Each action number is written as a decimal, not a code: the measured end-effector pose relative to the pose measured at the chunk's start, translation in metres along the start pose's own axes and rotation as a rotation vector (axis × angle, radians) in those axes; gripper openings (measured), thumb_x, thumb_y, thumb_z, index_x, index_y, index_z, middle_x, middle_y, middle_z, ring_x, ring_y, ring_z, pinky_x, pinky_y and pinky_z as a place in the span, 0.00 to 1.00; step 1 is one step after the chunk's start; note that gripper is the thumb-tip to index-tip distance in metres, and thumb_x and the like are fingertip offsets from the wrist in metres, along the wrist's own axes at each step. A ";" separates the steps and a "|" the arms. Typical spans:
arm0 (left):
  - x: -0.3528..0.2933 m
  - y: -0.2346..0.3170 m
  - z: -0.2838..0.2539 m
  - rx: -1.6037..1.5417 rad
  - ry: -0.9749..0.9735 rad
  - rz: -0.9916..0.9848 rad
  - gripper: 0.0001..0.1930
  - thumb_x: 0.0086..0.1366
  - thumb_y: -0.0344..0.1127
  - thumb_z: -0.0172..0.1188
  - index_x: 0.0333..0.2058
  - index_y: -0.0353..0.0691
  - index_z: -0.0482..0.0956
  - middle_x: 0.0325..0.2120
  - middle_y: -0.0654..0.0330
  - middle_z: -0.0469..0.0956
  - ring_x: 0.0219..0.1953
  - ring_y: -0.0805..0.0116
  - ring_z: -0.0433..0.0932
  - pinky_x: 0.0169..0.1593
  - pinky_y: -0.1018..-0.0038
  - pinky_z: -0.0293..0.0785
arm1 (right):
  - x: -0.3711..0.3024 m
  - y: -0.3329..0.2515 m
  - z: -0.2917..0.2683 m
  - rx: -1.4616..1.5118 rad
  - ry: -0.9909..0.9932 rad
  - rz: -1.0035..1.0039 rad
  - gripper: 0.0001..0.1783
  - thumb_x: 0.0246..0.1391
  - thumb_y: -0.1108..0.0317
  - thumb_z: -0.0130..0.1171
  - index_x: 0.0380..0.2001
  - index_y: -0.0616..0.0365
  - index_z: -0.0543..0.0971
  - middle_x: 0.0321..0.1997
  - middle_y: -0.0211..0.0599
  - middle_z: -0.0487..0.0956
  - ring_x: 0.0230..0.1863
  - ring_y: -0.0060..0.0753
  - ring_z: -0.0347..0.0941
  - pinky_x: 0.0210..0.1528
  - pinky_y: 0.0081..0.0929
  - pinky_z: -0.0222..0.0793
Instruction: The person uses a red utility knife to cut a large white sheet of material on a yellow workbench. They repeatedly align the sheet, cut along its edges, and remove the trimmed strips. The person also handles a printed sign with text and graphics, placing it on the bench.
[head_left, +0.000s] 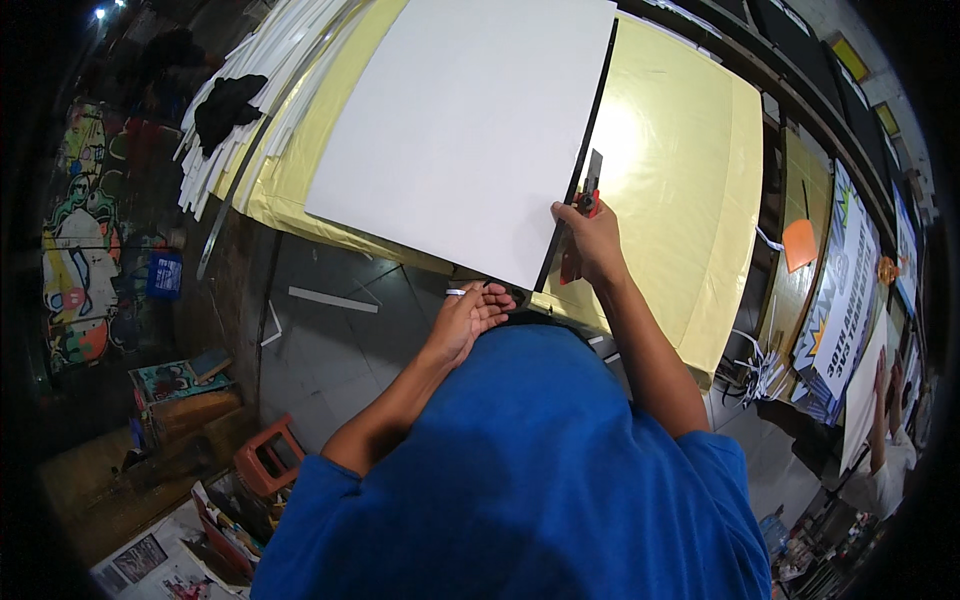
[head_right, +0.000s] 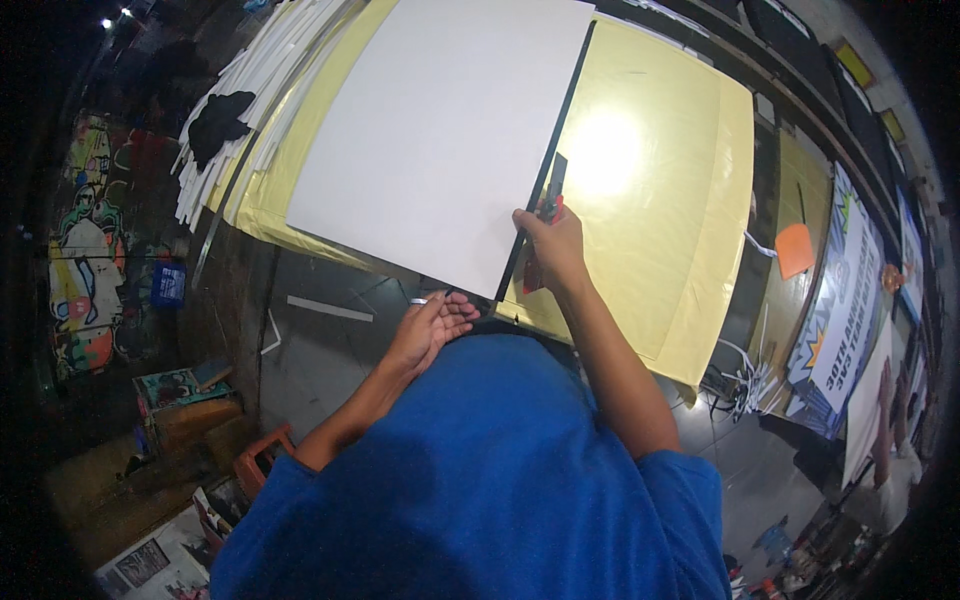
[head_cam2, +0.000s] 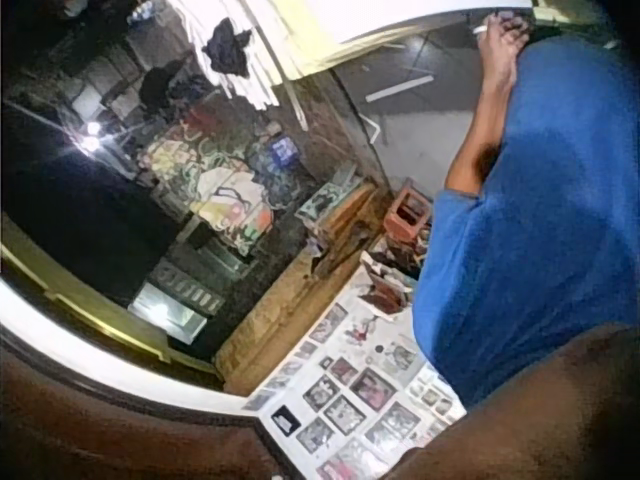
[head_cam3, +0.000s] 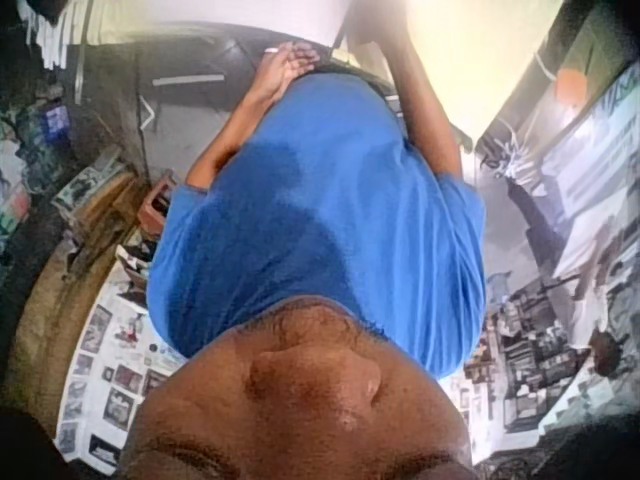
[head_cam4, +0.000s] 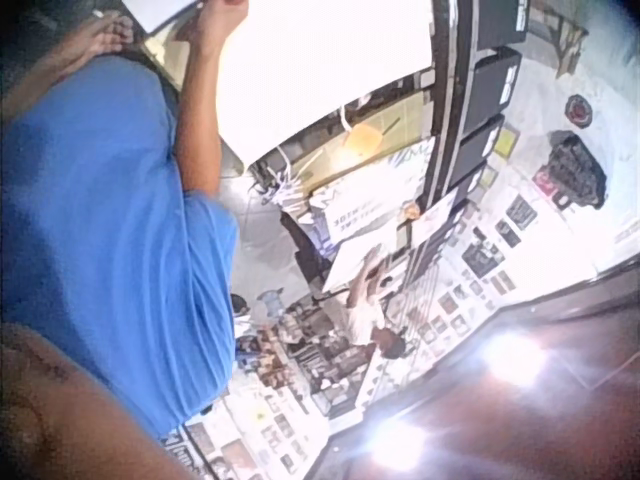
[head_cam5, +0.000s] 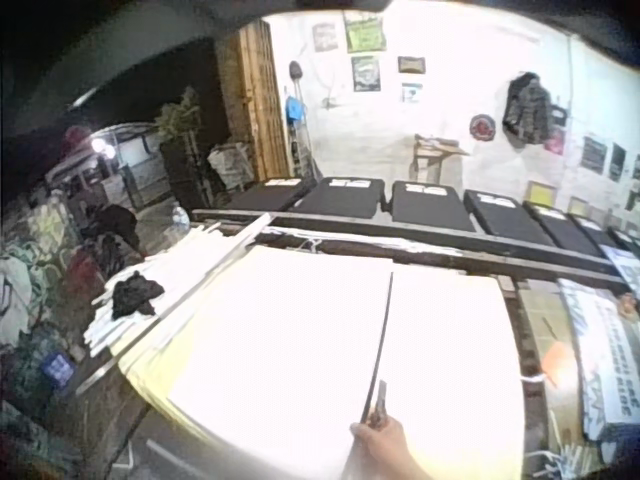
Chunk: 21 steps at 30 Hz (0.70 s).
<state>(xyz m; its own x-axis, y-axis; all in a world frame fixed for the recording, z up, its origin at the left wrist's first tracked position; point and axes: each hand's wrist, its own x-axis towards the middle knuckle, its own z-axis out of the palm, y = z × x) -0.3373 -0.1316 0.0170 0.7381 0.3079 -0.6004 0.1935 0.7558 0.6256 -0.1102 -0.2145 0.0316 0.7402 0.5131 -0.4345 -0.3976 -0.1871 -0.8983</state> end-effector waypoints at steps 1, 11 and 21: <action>0.000 -0.001 -0.002 -0.017 -0.009 0.010 0.18 0.76 0.44 0.41 0.45 0.33 0.72 0.40 0.52 0.77 0.45 0.65 0.78 0.48 0.70 0.76 | 0.000 -0.002 0.001 0.005 -0.003 0.018 0.09 0.52 0.69 0.65 0.33 0.58 0.75 0.24 0.27 0.74 0.21 0.19 0.67 0.23 0.21 0.63; -0.015 0.014 -0.002 0.144 0.112 0.426 0.16 0.74 0.40 0.49 0.50 0.33 0.73 0.44 0.53 0.77 0.45 0.65 0.79 0.47 0.70 0.76 | 0.000 -0.040 0.001 -0.002 0.017 -0.012 0.10 0.50 0.67 0.64 0.31 0.58 0.75 0.23 0.27 0.72 0.20 0.19 0.66 0.22 0.21 0.62; -0.043 0.131 0.022 0.727 0.091 1.108 0.14 0.71 0.38 0.56 0.36 0.31 0.80 0.34 0.55 0.83 0.40 0.69 0.80 0.48 0.74 0.73 | -0.009 -0.167 0.041 0.047 -0.119 -0.297 0.08 0.49 0.70 0.61 0.32 0.58 0.74 0.24 0.30 0.74 0.21 0.20 0.67 0.23 0.21 0.63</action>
<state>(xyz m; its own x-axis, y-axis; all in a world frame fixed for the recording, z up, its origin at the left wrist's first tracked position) -0.3294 -0.0585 0.1356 0.6884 0.6156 0.3836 -0.1582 -0.3887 0.9077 -0.0733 -0.1536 0.1880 0.7604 0.6340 -0.1409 -0.2003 0.0226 -0.9795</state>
